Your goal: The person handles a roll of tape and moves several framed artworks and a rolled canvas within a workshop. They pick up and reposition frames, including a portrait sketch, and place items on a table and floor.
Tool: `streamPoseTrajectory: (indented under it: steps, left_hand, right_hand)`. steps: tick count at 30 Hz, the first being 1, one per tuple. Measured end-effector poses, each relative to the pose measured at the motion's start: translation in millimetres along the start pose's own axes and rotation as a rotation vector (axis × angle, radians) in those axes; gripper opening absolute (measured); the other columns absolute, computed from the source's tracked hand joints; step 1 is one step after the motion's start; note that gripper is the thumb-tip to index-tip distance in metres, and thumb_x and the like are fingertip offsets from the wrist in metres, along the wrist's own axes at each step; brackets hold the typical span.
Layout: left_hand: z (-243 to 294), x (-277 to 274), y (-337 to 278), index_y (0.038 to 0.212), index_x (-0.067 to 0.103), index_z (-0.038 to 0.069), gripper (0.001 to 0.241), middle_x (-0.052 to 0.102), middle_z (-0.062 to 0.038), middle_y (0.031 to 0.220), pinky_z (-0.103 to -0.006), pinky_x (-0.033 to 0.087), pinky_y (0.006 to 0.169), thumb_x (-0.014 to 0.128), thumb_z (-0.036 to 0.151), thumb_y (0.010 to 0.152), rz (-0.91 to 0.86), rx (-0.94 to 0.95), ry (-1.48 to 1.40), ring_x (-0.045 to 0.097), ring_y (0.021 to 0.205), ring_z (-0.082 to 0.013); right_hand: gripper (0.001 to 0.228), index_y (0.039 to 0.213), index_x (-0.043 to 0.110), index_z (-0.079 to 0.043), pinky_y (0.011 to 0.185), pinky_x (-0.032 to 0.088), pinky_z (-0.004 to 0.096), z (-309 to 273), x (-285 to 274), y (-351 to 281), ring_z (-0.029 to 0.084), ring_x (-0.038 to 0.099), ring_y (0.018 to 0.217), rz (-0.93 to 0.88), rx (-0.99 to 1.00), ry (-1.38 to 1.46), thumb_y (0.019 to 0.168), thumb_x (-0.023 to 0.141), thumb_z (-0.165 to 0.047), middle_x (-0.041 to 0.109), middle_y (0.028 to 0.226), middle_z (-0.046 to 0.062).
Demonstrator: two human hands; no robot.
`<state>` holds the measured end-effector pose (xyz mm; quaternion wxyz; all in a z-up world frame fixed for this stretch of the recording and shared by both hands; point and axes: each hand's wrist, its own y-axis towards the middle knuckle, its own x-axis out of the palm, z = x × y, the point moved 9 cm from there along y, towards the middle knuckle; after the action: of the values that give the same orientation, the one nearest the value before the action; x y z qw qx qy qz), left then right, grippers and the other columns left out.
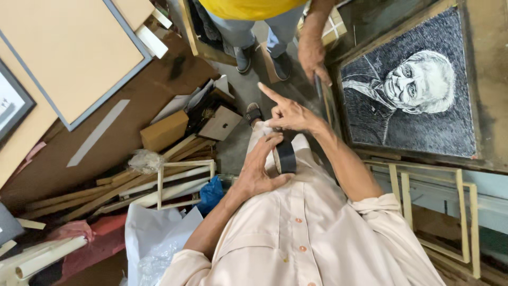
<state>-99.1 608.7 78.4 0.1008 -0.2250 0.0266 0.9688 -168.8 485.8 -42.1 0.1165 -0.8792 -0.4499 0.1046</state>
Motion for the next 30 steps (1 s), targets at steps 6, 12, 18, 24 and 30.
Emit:
streamPoseTrajectory:
  steps: [6,12,18,24,30]
  left_hand:
    - [-1.1,-9.0,-4.9,0.142,0.051,0.004,0.085,0.053,-0.021,0.148,-0.0452,0.044,0.117,0.091,0.026,0.070,0.073,0.042,-0.066,0.055,0.139,-0.0374]
    - [-14.6,-19.6,-18.3,0.140,0.052,0.003,0.085,0.054,-0.021,0.145,-0.0440,0.044,0.114,0.091,0.019,0.066,0.126,-0.063,-0.025,0.054,0.136,-0.0367]
    - [-8.5,-15.4,-11.6,0.140,0.051,0.003,0.085,0.053,-0.020,0.143,-0.0427,0.044,0.114,0.091,0.016,0.066,0.078,-0.029,-0.025,0.055,0.134,-0.0353]
    - [-11.5,-7.4,-7.9,0.142,0.050,0.003,0.085,0.053,-0.020,0.144,-0.0446,0.043,0.116,0.091,0.014,0.067,0.030,-0.013,-0.041,0.053,0.138,-0.0369]
    - [-12.1,-3.4,-9.6,0.144,0.049,0.004,0.087,0.051,-0.020,0.147,-0.0433,0.044,0.114,0.090,0.013,0.067,-0.013,-0.062,-0.068,0.053,0.136,-0.0355]
  right_hand:
    - [0.091,0.166,0.023,-0.011,0.061,0.049,0.028,7.1,-0.8,-7.3,0.006,0.052,0.062,0.075,-0.098,0.056,0.088,0.072,-0.009,0.059,0.069,0.000]
    - [0.060,0.146,0.051,-0.002,0.066,0.053,0.036,89.6,10.3,-84.6,0.020,0.062,0.066,0.388,0.020,-0.271,0.097,0.079,-0.023,0.065,0.074,0.009]
    - [0.062,0.144,0.048,0.003,0.080,0.053,0.046,80.5,10.5,-158.3,0.034,0.067,0.086,0.726,0.033,-0.538,0.092,0.075,-0.017,0.070,0.090,0.014]
    - [0.090,0.144,0.033,0.013,0.097,0.040,0.058,94.7,11.1,-174.3,0.049,0.049,0.118,0.764,0.294,-0.742,0.075,0.080,-0.021,0.050,0.133,0.034]
    - [0.072,0.145,0.036,0.011,0.102,0.043,0.057,130.2,26.2,-169.9,0.048,0.051,0.127,0.698,0.345,-0.743,0.084,0.068,-0.009,0.049,0.140,0.033]
